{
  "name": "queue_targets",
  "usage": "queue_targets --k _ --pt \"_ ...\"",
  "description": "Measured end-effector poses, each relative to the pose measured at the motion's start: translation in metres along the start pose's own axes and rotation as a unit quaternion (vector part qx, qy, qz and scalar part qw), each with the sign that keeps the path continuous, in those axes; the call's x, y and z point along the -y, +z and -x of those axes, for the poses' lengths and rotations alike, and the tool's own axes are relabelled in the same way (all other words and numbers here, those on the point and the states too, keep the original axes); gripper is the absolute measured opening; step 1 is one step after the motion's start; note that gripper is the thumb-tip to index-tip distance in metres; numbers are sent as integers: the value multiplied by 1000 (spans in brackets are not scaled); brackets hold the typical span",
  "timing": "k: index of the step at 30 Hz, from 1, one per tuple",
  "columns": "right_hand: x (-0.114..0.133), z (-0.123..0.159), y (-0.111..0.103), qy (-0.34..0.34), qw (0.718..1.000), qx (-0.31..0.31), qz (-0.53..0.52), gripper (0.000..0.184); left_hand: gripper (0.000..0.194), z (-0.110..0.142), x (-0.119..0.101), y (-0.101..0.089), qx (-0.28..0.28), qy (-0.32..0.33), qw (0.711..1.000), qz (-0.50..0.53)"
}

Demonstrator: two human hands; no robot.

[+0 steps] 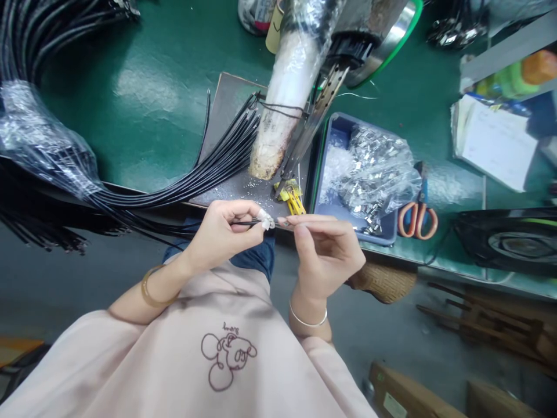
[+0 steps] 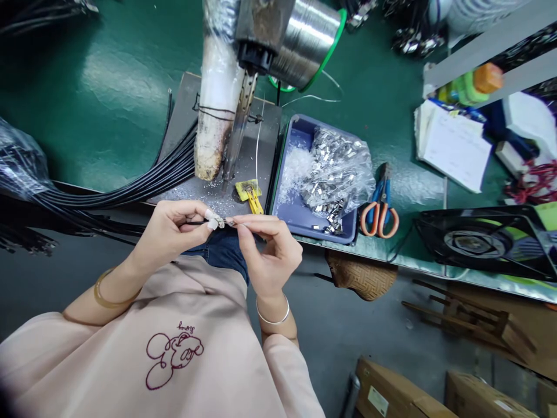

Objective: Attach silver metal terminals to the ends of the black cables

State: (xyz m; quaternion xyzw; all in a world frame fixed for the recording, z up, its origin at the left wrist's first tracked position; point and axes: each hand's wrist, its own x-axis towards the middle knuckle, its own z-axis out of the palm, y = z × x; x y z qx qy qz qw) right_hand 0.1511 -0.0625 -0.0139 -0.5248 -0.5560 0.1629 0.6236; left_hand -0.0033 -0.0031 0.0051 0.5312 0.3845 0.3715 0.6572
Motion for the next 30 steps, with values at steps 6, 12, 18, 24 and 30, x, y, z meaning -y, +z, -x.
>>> queue_targets --k 6,12,18,24,30 --pt "-3 5 0 -92 993 33 66 20 3 -2 0 0 -19 10 1000 -3" --pt "-9 3 2 -54 997 -7 49 14 8 -6 1 -2 -20 -6 1000 23" --pt "-5 -5 1 -111 980 54 159 18 11 -8 5 -1 -35 -14 999 0" --pt "-5 -10 2 -148 966 59 202 24 13 -12 4 0 -51 -10 999 -4" --pt "-6 -13 3 -158 961 63 218 25 11 -17 -1 1 -46 -17 999 17"
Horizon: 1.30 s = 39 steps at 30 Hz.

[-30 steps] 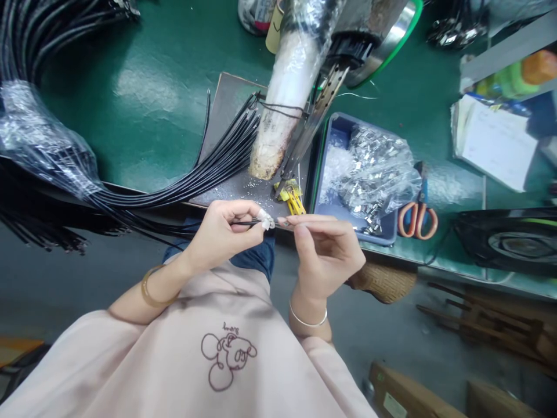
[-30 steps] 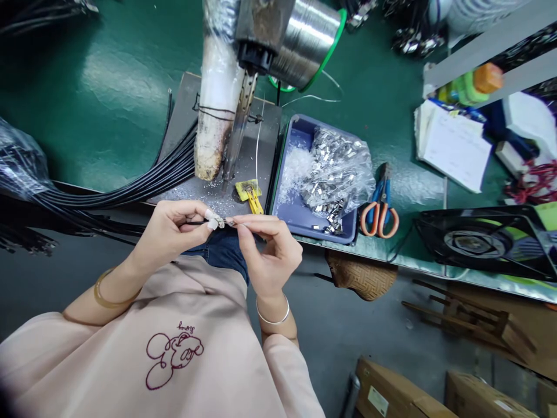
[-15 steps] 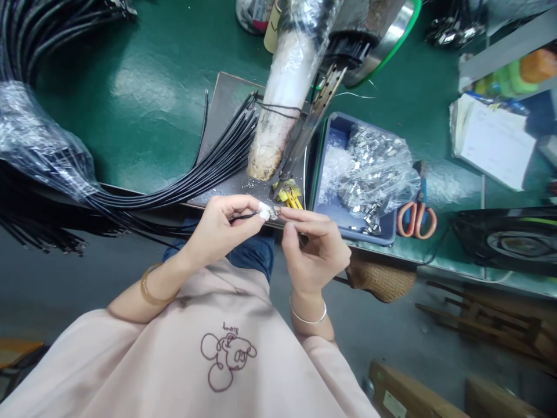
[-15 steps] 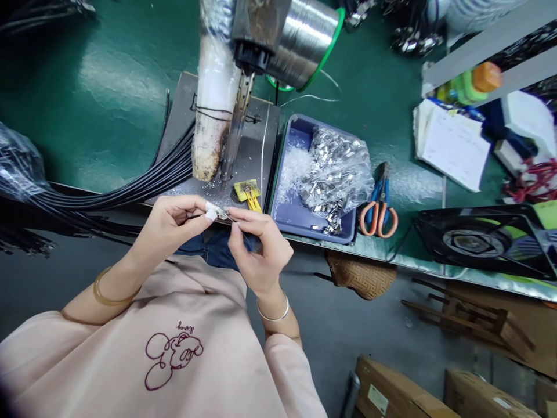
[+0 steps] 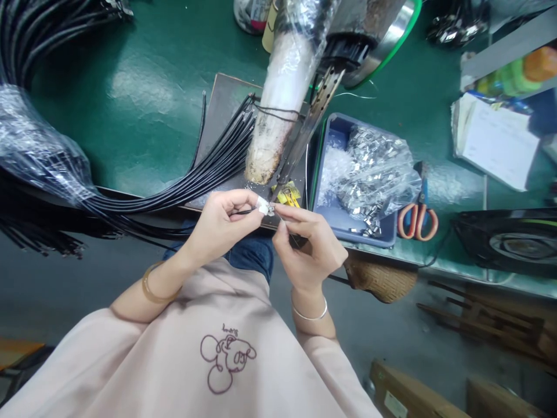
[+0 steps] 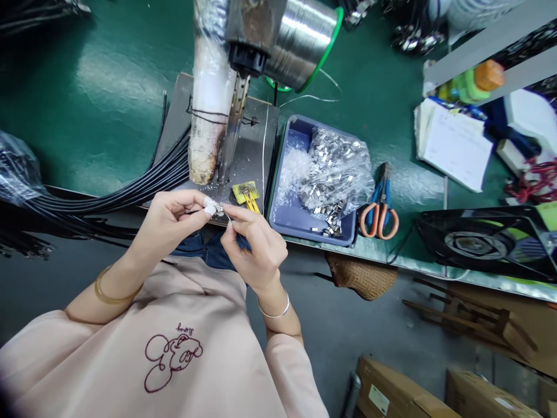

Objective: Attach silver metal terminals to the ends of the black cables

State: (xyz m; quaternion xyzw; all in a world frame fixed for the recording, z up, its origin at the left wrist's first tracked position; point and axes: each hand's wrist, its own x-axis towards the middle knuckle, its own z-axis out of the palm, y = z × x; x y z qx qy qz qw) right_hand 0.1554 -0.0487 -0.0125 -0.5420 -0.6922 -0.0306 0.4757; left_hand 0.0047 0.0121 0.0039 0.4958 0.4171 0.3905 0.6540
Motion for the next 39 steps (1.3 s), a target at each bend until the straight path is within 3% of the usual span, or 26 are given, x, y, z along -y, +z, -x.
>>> queue_targets --k 24,33,39 --pt "-3 -14 -1 -21 1000 14 -10 24 6 -4 -7 3 -32 35 998 -30" --pt "-1 -12 -1 -27 999 27 -7 24 8 -6 -7 0 -28 22 999 -37" --pt "-2 -9 0 -23 1000 17 -6 22 8 -2 -5 1 -17 61 997 -49"
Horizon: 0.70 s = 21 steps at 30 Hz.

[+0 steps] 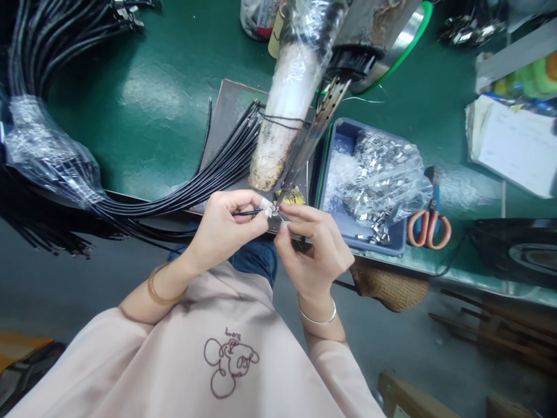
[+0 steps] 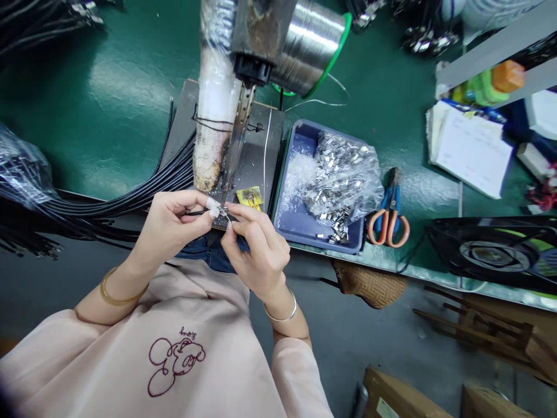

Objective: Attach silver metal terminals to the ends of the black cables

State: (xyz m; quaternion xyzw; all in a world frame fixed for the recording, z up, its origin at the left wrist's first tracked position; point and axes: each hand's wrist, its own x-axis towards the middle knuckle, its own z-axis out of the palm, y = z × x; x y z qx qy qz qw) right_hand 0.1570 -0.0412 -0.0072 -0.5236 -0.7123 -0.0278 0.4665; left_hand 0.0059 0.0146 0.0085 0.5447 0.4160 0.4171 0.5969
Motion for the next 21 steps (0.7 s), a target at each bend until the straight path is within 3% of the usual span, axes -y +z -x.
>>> queue_targets --k 13,21 --pt "2 -3 3 13 1000 -14 -1 19 11 4 3 1 -43 144 981 -119" --pt "7 -3 -1 15 1000 -9 24 21 12 3 0 0 -32 120 985 -119"
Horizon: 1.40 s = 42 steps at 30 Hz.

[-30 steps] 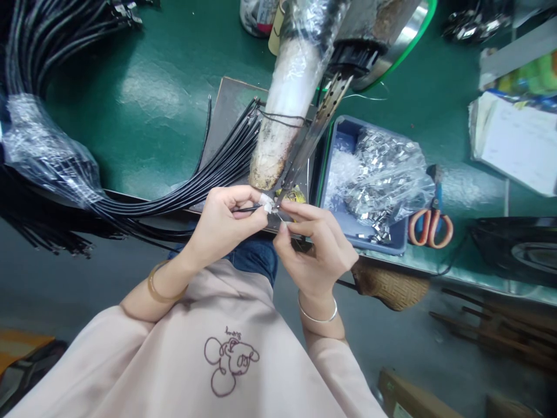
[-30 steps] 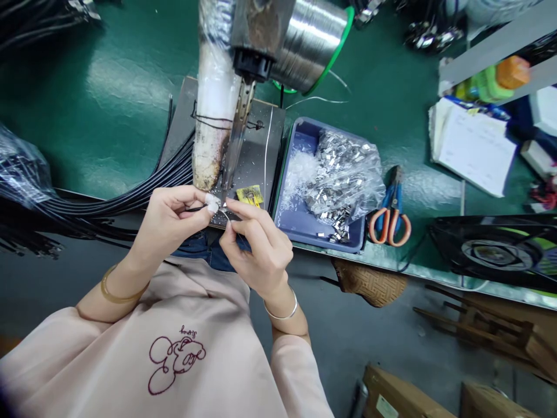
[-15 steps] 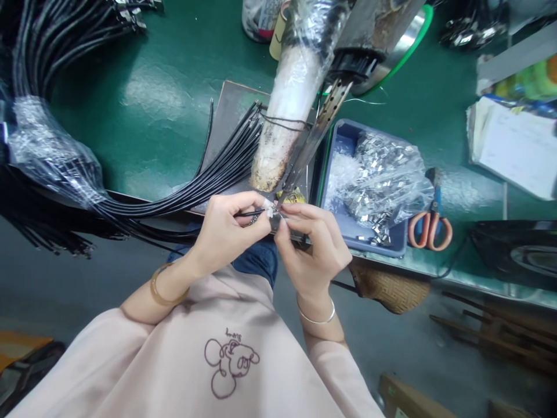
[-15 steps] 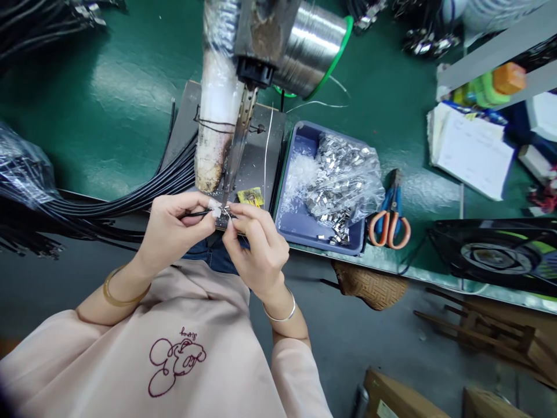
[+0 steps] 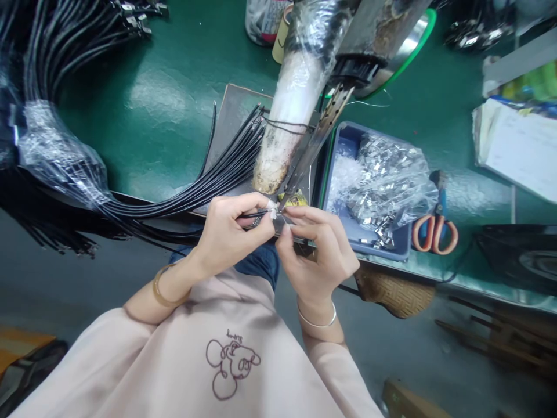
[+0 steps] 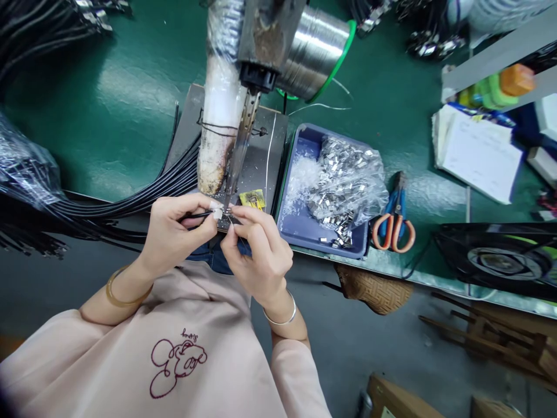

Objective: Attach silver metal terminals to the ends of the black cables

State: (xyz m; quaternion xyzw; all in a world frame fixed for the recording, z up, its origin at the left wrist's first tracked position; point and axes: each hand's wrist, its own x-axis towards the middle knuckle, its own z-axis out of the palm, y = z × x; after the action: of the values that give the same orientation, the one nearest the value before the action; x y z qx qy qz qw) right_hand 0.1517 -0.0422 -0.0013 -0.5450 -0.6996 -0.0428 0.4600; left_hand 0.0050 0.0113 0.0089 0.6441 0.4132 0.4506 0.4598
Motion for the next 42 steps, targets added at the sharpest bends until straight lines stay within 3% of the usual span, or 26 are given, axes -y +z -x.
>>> queue_targets --k 5,12,18,21,23,26,30,37,42 --pt "-3 2 0 -13 999 29 17 21 11 0 -1 -3 29 -58 998 -6" --pt "-5 3 1 34 999 18 -18 15 12 4 1 -2 58 -32 998 -7" --pt "-6 4 -1 124 981 28 -147 11 6 13 8 -5 56 25 998 -16" --pt "-6 4 -2 153 961 51 -224 12 16 13 7 -9 103 -29 993 46" --pt "-6 5 -2 144 963 57 -222 13 22 12 6 -12 149 -93 979 106" --pt "-6 7 -2 84 986 21 -140 16 22 11 4 -15 147 -129 971 138" --pt "-3 4 -7 36 998 -19 -51 19 19 13 4 -14 106 -79 985 109" --pt "2 1 -10 61 994 73 -62 14 12 17 8 -10 79 -40 991 99" --pt "-2 3 -9 23 999 10 -28 18 14 16 8 -10 69 -42 992 101"
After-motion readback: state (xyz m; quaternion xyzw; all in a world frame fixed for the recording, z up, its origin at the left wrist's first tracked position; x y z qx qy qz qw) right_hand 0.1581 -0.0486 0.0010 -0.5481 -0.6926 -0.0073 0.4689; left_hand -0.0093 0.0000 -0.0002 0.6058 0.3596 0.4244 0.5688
